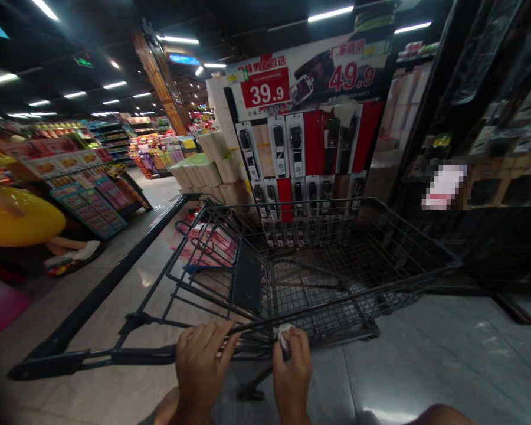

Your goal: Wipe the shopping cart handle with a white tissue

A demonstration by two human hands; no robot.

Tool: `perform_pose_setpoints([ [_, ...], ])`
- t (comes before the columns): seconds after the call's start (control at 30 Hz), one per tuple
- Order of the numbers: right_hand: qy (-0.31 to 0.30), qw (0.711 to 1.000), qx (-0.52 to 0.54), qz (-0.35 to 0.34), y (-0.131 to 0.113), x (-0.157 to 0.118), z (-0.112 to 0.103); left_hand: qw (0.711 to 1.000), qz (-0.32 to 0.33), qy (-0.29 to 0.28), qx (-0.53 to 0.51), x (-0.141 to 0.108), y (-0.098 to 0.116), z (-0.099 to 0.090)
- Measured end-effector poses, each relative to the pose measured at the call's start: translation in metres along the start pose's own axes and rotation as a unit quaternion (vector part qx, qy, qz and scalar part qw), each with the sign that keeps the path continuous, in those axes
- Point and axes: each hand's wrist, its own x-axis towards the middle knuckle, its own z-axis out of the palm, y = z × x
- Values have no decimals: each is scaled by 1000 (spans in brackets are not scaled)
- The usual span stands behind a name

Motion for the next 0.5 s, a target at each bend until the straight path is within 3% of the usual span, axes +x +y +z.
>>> perform_pose_setpoints([
  [0.27, -39, 965, -6, 259, 40, -5, -10, 997, -9, -45, 58, -3, 9, -5],
  [0.5, -44, 931, 95, 349, 14, 9, -5, 996, -14, -54, 73, -8, 13, -4],
])
